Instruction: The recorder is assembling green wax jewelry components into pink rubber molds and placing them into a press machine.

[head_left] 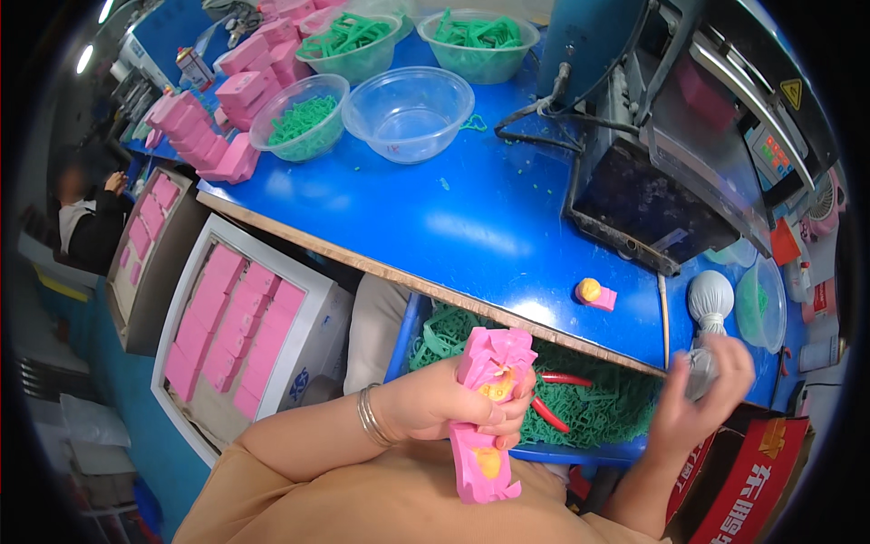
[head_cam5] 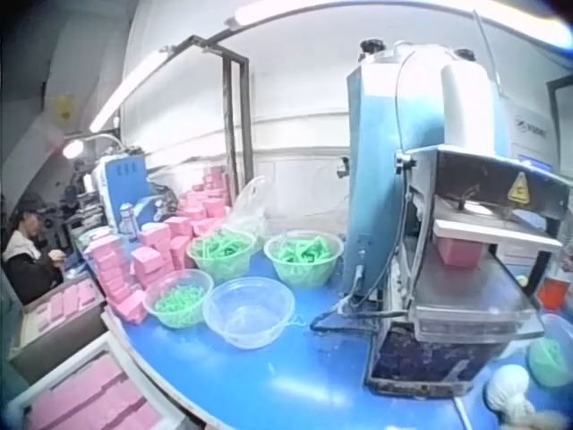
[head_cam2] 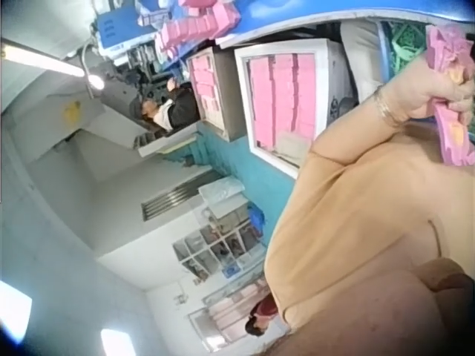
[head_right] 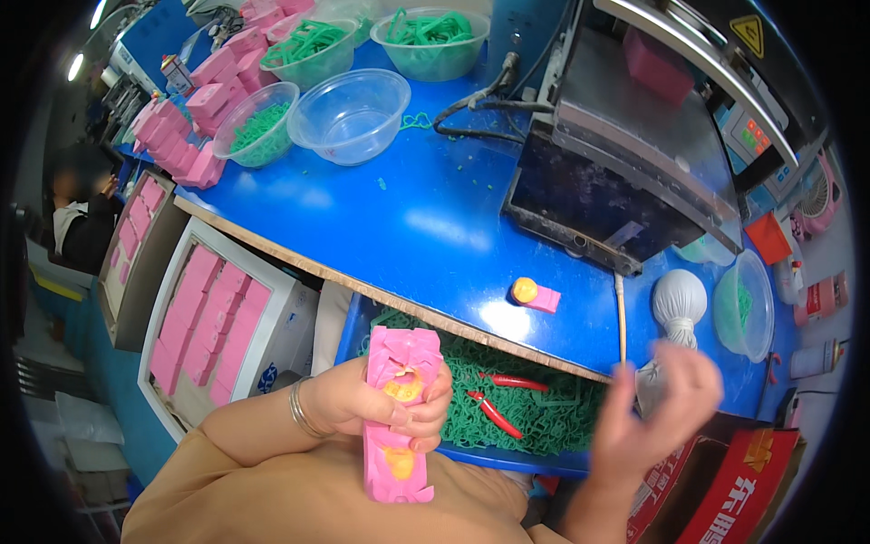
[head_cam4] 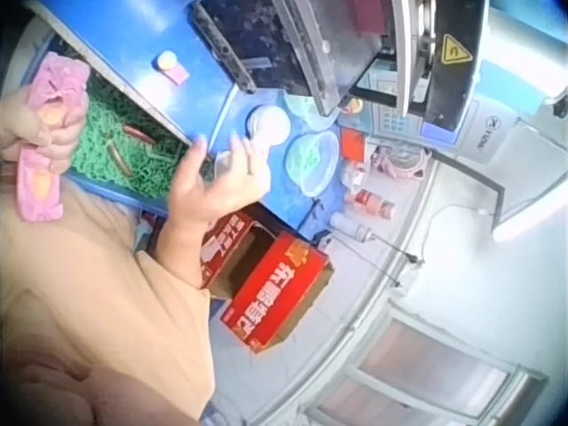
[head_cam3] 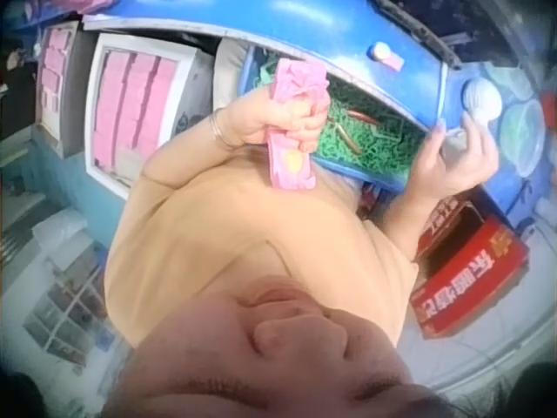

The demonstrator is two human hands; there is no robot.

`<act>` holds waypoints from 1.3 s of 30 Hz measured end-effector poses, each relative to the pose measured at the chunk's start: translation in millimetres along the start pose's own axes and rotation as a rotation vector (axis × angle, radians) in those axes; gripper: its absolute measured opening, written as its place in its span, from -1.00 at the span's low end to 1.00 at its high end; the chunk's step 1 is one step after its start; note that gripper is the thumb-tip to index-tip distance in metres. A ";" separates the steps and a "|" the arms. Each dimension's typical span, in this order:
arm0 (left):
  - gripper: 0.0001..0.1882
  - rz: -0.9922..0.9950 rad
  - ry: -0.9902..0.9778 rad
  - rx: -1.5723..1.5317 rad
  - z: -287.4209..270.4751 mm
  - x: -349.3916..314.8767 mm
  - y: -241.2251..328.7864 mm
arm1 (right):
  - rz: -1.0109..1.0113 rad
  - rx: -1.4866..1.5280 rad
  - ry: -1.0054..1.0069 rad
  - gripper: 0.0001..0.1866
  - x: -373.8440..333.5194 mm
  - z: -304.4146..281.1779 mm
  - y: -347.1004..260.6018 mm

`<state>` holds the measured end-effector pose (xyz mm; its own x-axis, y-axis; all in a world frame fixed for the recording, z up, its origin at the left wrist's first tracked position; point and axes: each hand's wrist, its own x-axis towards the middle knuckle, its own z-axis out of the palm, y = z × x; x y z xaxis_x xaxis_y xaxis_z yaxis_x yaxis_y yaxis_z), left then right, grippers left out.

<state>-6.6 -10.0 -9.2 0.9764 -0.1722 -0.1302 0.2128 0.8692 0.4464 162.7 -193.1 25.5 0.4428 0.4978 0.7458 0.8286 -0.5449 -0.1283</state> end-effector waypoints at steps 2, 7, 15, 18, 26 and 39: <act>-0.76 -0.055 -0.034 -0.090 -0.4 1.6 -2.8 | -0.047 0.512 -0.332 -0.63 10.9 0.3 -37.8; -0.77 -0.171 -0.099 -0.193 4.2 5.9 -5.0 | 0.265 1.288 -0.639 -0.77 -2.8 34.6 -65.6; -0.74 0.409 0.339 0.890 8.2 -5.0 2.1 | 0.114 1.021 -0.537 -0.77 -0.7 26.7 -61.4; -0.72 0.436 0.349 0.948 8.9 -4.0 -2.7 | 0.095 0.991 -0.539 -0.76 0.6 21.6 -61.7; -0.58 0.081 0.383 1.108 17.8 -3.1 9.4 | -0.040 0.972 -0.514 -0.75 4.0 23.9 -55.2; -0.53 0.864 0.400 1.919 -0.7 -3.4 9.0 | 0.104 0.373 -0.480 -0.74 18.8 41.9 -35.5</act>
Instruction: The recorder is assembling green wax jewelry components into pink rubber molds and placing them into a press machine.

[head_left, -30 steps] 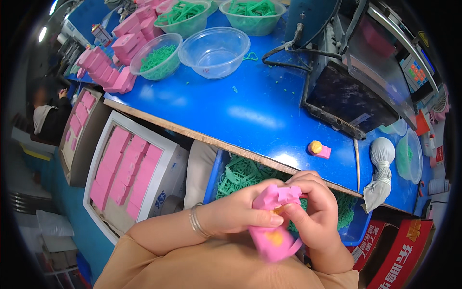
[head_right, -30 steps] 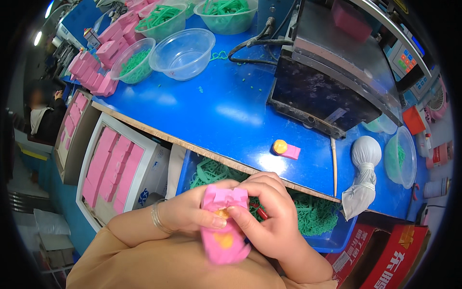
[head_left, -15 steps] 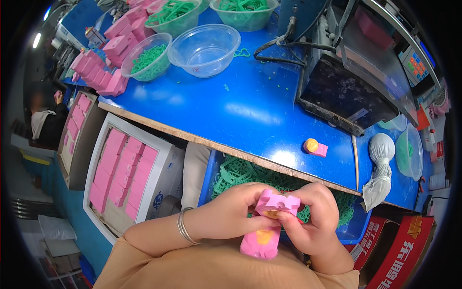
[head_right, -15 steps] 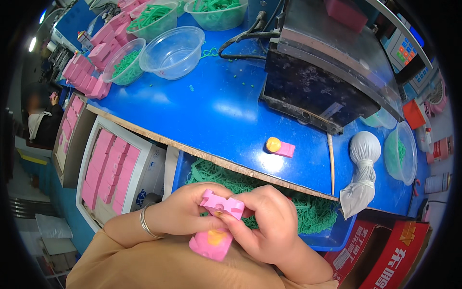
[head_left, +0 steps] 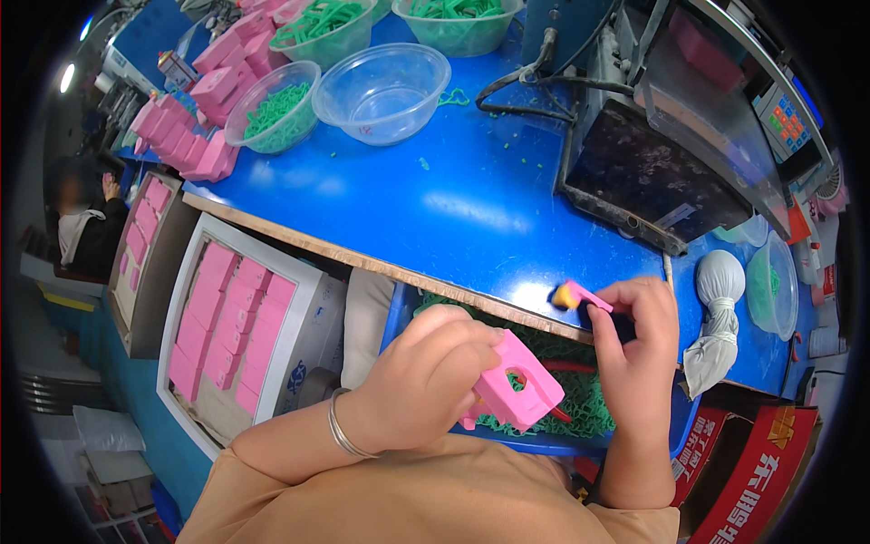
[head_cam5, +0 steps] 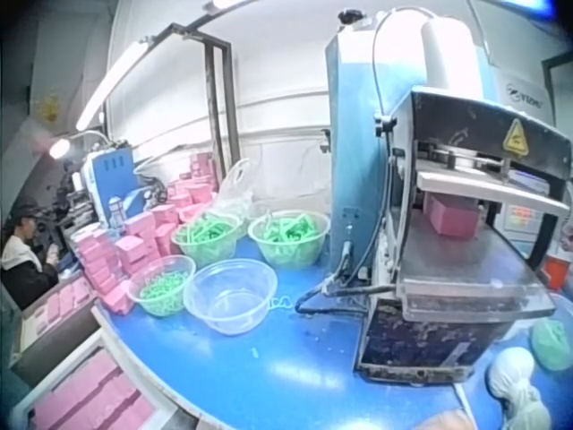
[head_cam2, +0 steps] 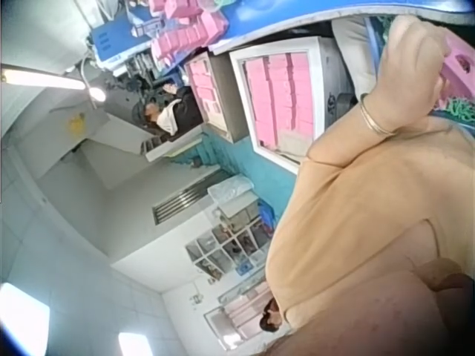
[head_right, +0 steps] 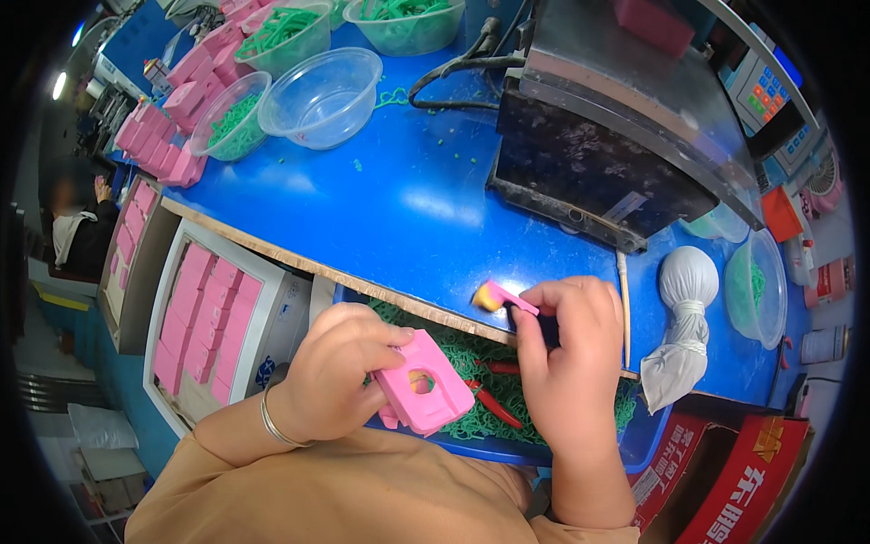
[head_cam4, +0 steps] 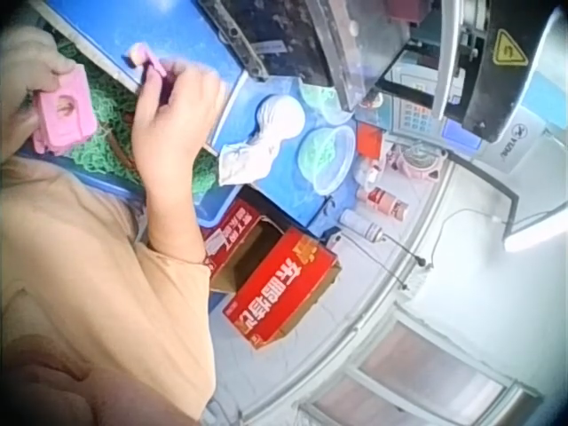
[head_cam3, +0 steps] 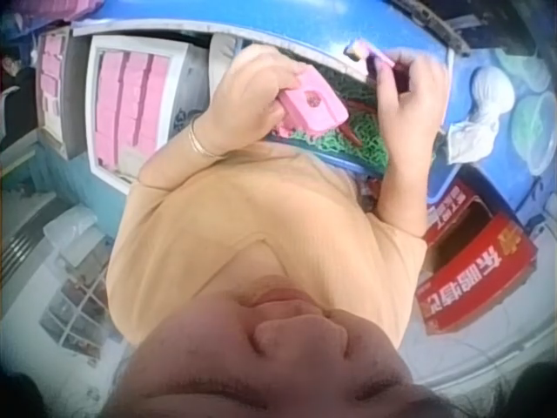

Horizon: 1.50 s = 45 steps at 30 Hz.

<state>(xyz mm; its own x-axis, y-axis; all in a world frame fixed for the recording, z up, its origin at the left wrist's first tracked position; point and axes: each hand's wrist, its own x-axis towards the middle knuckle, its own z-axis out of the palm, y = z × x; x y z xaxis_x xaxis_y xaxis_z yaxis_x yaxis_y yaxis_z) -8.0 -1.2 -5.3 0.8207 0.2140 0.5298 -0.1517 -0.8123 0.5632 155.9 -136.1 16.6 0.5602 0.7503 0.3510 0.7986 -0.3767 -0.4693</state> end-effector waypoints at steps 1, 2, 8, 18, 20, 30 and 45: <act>-0.53 0.025 -0.010 0.043 0.1 -1.7 -0.2 | -0.039 0.167 0.061 -0.77 -2.8 0.0 -0.3; -0.53 0.050 -0.020 0.085 0.1 -2.4 -0.6 | -0.078 0.334 0.121 -0.80 -4.9 -0.3 -1.9; -0.50 0.103 -0.015 0.119 -3.8 0.5 4.2 | -0.363 0.312 -0.053 -0.72 -18.3 -17.5 -21.5; -0.52 0.100 -0.142 0.162 -10.0 5.0 11.9 | -0.497 0.159 -0.128 -0.67 -23.4 -24.1 -27.5; -0.53 0.114 -0.224 0.218 -10.4 4.7 13.3 | -0.501 0.157 -0.141 -0.68 -23.3 -21.8 -26.0; -0.60 -0.061 -0.211 -0.078 -2.0 6.5 22.5 | -0.433 0.211 0.048 -0.63 -31.4 8.6 -29.4; -0.69 -0.377 -0.381 -0.593 -3.8 8.6 14.8 | 0.282 1.094 -0.396 -0.82 -17.4 12.1 -22.6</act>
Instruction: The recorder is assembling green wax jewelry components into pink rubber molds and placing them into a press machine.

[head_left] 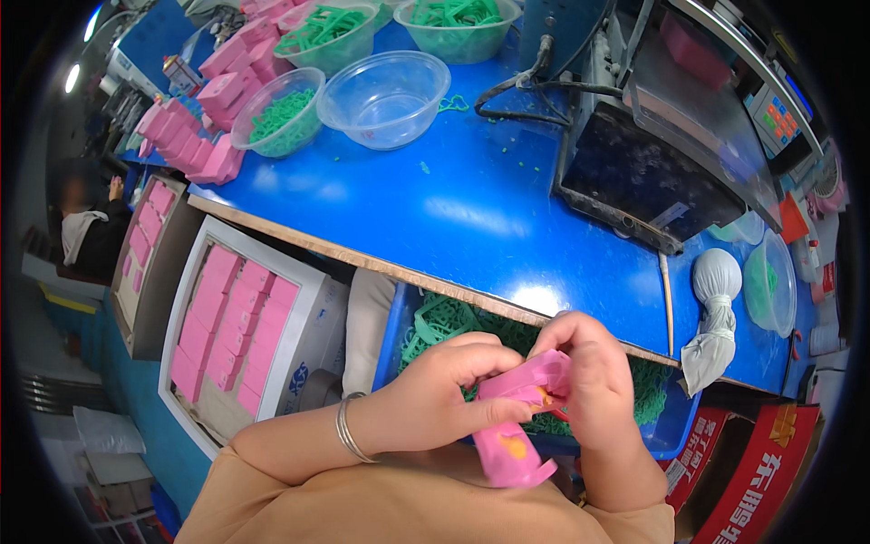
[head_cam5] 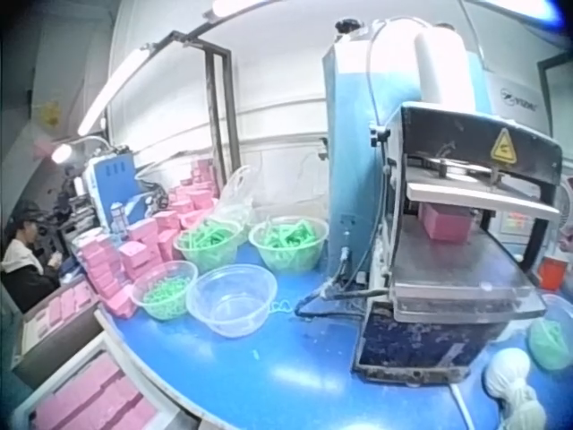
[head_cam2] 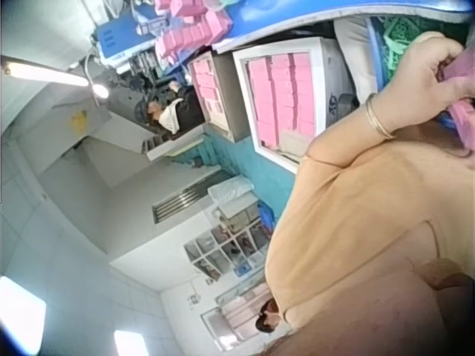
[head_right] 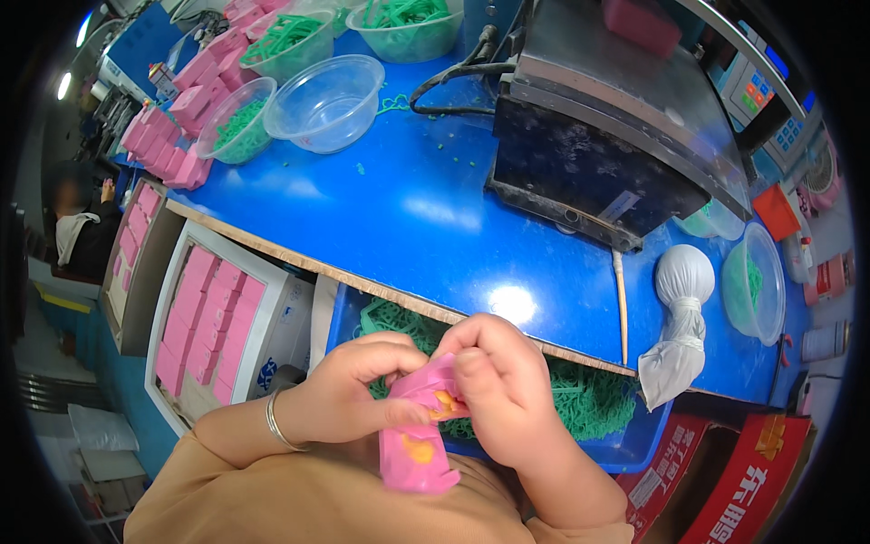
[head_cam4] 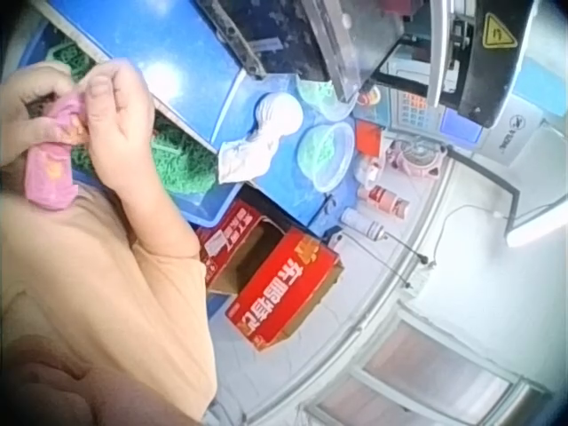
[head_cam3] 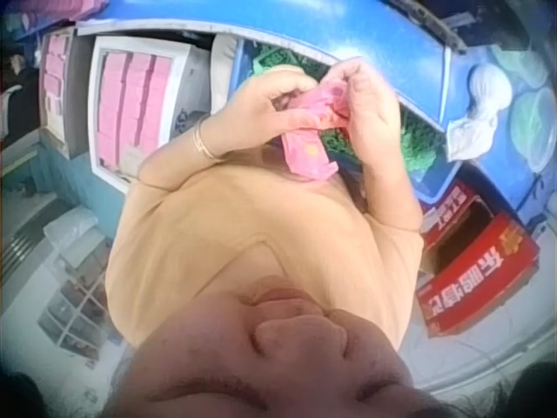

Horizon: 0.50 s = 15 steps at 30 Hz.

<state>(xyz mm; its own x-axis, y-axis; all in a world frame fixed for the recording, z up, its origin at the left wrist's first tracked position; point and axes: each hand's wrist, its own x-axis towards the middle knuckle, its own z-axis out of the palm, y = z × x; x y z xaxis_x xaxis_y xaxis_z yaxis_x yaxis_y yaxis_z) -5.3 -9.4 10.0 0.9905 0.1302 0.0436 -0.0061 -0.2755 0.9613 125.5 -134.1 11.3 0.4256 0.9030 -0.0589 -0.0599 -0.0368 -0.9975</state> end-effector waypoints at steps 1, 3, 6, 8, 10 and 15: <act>-0.67 -0.041 0.071 -0.068 1.4 0.1 -0.1 | -0.109 0.017 0.066 -0.86 -0.6 4.3 0.8; -0.71 -0.081 0.172 -0.147 0.4 1.3 4.6 | -0.253 -0.119 0.088 -0.75 -1.5 2.7 0.6; -0.78 0.073 0.180 -0.010 -0.2 0.6 0.1 | -0.371 -0.364 0.064 -0.69 -3.4 -1.5 -0.1; -0.81 0.118 0.206 -0.007 1.2 0.6 -5.3 | -0.360 -0.391 0.076 -0.70 -6.0 1.3 -0.9; -0.83 0.166 0.231 -0.003 3.9 0.5 -10.1 | -0.340 -0.341 0.067 -0.65 -7.5 2.4 2.2; -0.81 0.069 0.472 -0.276 10.6 -5.7 -13.5 | 0.044 0.441 -0.091 -0.53 -12.8 6.3 1.8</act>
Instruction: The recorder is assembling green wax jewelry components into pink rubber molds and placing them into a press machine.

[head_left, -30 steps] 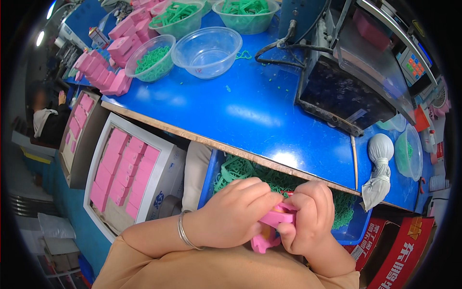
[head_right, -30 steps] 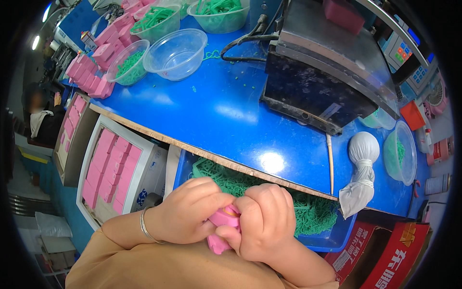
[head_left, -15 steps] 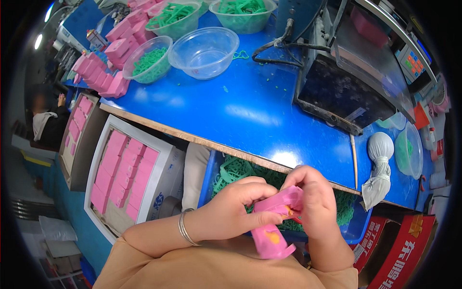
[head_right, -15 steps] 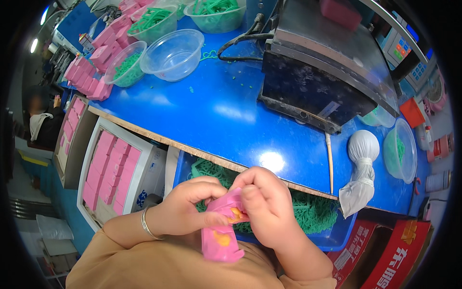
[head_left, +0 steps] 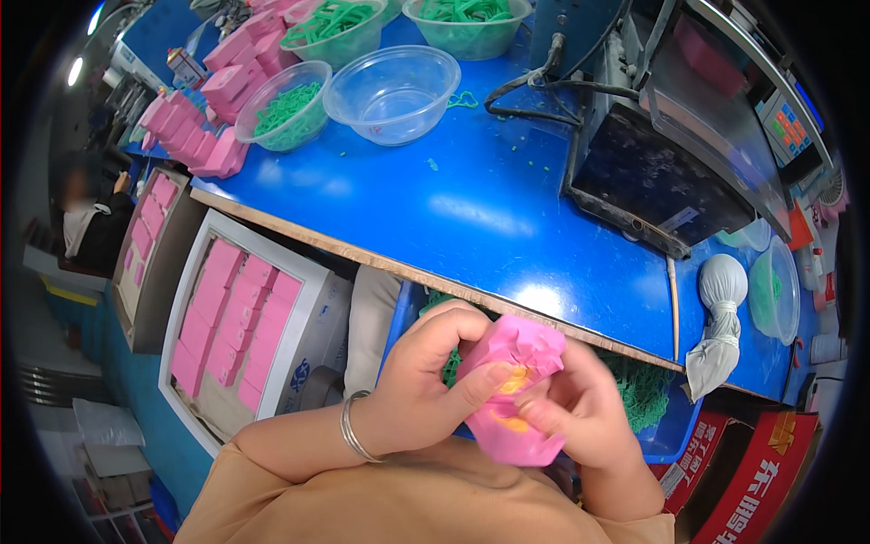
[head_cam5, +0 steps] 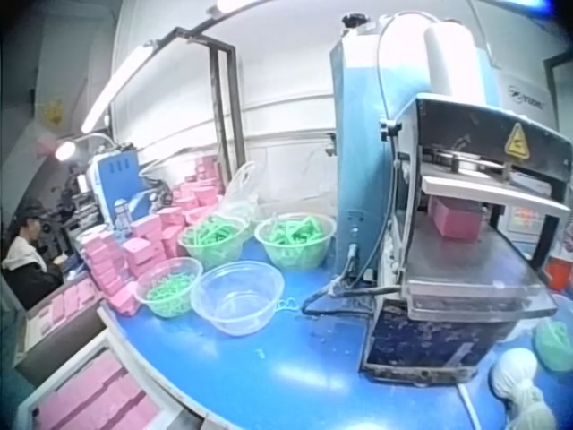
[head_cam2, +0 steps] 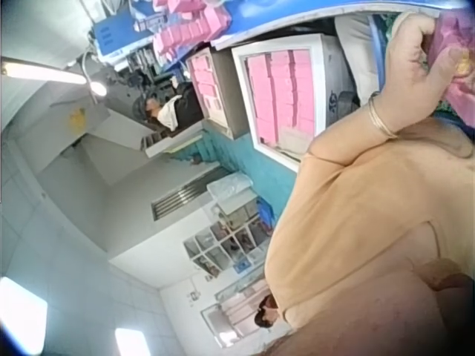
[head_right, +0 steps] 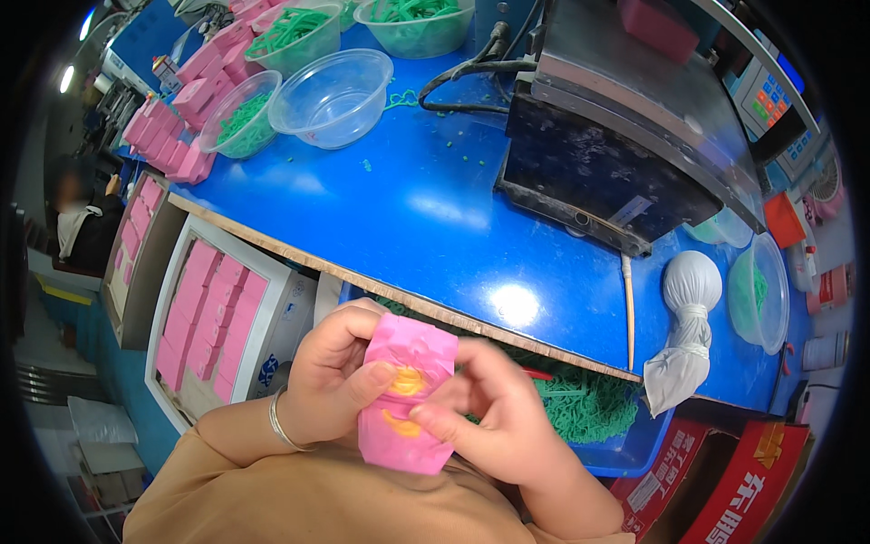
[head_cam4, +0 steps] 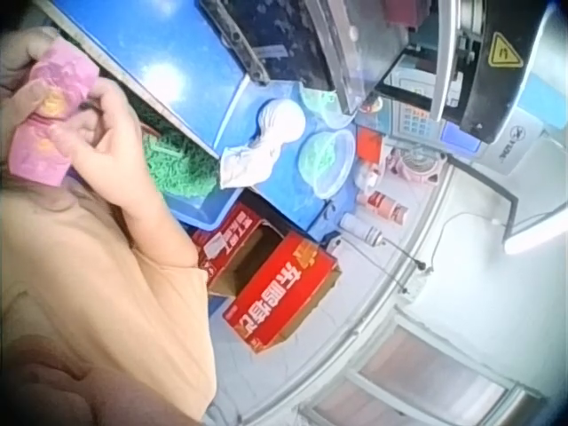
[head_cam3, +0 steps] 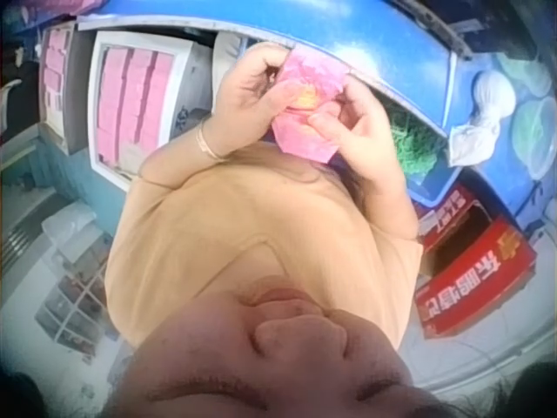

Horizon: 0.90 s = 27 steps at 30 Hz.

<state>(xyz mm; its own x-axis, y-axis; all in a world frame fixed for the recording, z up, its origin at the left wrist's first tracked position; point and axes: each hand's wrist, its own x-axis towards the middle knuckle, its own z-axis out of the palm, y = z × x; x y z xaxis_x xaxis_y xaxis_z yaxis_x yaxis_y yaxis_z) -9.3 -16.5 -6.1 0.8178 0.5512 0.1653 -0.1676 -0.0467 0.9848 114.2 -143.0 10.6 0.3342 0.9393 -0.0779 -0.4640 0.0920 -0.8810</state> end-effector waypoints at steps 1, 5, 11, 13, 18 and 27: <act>-0.81 -0.003 -0.001 -0.002 -0.3 1.3 0.1 | 0.242 0.102 -0.117 -0.49 -1.4 -1.1 -3.2; -0.79 0.119 -0.130 0.196 -1.8 6.7 5.8 | 0.314 0.018 -0.076 -0.58 -3.9 -7.8 6.1; -0.77 -0.391 -0.136 -0.367 0.1 7.3 13.4 | -0.050 -0.734 -0.106 -0.56 -5.0 -3.0 9.0; -0.77 -0.521 -0.161 -0.480 -1.3 8.0 14.2 | -0.065 -0.757 -0.095 -0.55 -5.1 -0.8 6.9; -0.78 -0.488 -0.140 -0.455 2.6 5.6 11.1 | -0.058 -0.713 -0.080 -0.56 -6.0 -3.3 8.4; -0.77 -0.239 -0.197 -0.176 -1.8 2.2 2.9 | -0.027 -0.643 -0.069 -0.61 -7.6 -6.4 11.3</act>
<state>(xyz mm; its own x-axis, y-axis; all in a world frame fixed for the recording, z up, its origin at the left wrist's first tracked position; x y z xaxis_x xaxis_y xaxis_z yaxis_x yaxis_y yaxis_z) -9.0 -13.9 -3.0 0.9330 0.3571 -0.0442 -0.0372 0.2177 0.9753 111.7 -151.2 -1.8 0.2755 0.9605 -0.0405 0.1352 -0.0804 -0.9876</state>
